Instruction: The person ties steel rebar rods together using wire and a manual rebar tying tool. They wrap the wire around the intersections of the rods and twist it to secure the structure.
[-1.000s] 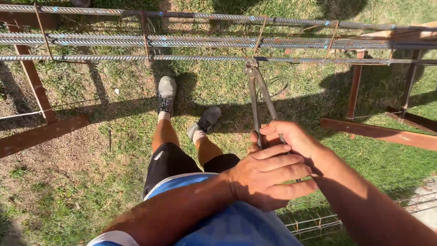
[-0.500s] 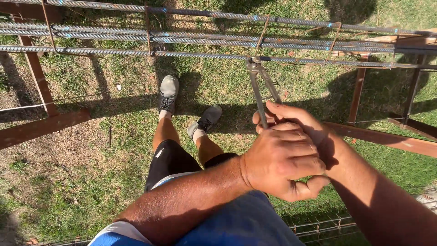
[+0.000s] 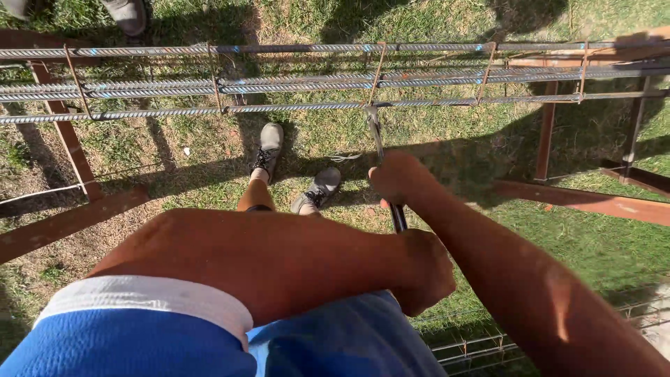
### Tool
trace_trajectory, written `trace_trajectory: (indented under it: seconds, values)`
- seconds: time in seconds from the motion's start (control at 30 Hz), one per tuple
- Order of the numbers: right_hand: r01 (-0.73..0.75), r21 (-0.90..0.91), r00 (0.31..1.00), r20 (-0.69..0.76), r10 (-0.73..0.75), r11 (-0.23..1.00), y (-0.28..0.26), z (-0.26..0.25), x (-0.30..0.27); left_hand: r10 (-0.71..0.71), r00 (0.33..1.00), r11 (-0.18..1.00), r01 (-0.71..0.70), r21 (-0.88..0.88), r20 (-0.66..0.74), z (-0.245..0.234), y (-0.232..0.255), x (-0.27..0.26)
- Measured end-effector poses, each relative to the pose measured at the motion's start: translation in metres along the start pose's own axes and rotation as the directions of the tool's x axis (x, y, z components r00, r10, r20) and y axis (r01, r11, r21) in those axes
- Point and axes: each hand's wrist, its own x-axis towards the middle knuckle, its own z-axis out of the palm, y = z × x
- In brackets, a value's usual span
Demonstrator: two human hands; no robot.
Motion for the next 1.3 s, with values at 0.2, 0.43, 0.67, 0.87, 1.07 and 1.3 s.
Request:
trace_trajectory:
  seconds: [0.2,0.43,0.67,0.87,1.07,1.3]
  values:
    - [-0.087,0.942,0.988,0.123,-0.094,0.323,0.037,0.048,0.019,0.044,0.996,0.997,-0.038,-0.072,0.08,-0.021,-0.006,-0.018]
    - [-0.117,0.936,0.968,0.182,-0.173,0.332,0.029,0.015,-0.001,0.098,0.354,0.975,-0.223,0.018,-0.93,0.108,-0.019,-0.005]
    - [-0.299,0.933,0.89,0.348,-0.294,0.201,0.017,0.003,-0.032,0.036,-0.131,0.999,0.011,0.035,-0.991,0.12,-0.012,0.005]
    - [-0.405,0.91,0.795,0.304,-0.526,-0.086,0.037,0.013,-0.017,-0.001,0.013,0.977,-0.213,-0.004,-1.0,0.094,-0.023,0.008]
    - [-0.128,0.97,0.966,0.17,-0.197,0.208,-0.003,-0.001,-0.031,-0.017,0.999,0.991,0.011,-0.131,-0.043,-0.008,-0.022,-0.038]
    - [-0.125,0.966,0.96,0.176,-0.217,0.226,0.016,0.009,-0.014,-0.053,0.99,0.973,0.022,-0.231,-0.129,0.004,-0.013,-0.005]
